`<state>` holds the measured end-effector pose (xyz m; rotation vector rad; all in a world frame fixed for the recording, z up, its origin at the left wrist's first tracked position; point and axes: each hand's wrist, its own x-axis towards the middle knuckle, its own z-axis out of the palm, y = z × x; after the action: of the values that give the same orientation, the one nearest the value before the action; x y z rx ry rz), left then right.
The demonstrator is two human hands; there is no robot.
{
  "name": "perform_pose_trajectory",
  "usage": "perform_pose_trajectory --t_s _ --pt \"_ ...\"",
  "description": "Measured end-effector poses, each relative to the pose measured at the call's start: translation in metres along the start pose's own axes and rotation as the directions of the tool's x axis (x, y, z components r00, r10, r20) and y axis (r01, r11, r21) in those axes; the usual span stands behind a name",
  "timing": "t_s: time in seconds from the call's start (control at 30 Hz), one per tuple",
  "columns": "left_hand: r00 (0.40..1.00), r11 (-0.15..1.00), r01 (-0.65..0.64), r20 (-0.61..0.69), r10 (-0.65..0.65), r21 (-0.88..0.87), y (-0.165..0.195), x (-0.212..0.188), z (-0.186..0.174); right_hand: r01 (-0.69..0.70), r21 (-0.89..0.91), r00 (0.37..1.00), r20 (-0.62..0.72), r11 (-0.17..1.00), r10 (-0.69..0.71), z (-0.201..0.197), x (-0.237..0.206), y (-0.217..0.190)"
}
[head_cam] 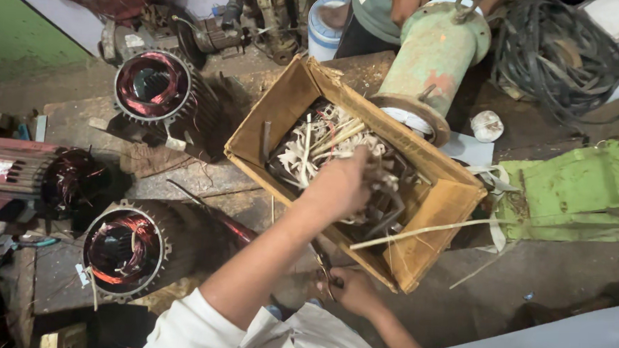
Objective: The person works on a motor stator by hand, arranging copper windings and tapping them with a hammer. They then cut and insert wooden sticks into the stator slots to secure the windings. The work continues with repeated insertion and trimming of sticks.
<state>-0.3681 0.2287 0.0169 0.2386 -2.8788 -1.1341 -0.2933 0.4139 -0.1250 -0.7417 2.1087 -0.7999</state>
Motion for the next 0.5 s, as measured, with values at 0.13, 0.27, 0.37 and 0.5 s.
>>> perform_pose_trajectory --t_s 0.13,0.27,0.37,0.5 --pt "0.997 0.988 -0.012 0.078 0.0 0.153 -0.008 -0.014 -0.015 0.026 -0.065 1.0 -0.012 0.998 -0.027 0.0 -0.001 -0.002" --pt "0.996 0.998 -0.026 0.09 0.021 0.052 -0.007 -0.018 -0.03 -0.021 -0.024 1.0 0.0 0.999 0.021 -0.002 -0.002 -0.004" --pt "0.996 0.99 0.072 0.051 -0.067 -0.119 -0.005 -0.018 -0.048 -0.04 -0.059 0.999 0.029 0.997 0.042 -0.002 -0.006 -0.002" --pt "0.997 0.936 0.004 -0.077 -0.033 -0.351 -0.007 -0.023 -0.073 -0.039 -0.024 0.999 -0.002 0.999 0.039 0.0 -0.018 0.005"
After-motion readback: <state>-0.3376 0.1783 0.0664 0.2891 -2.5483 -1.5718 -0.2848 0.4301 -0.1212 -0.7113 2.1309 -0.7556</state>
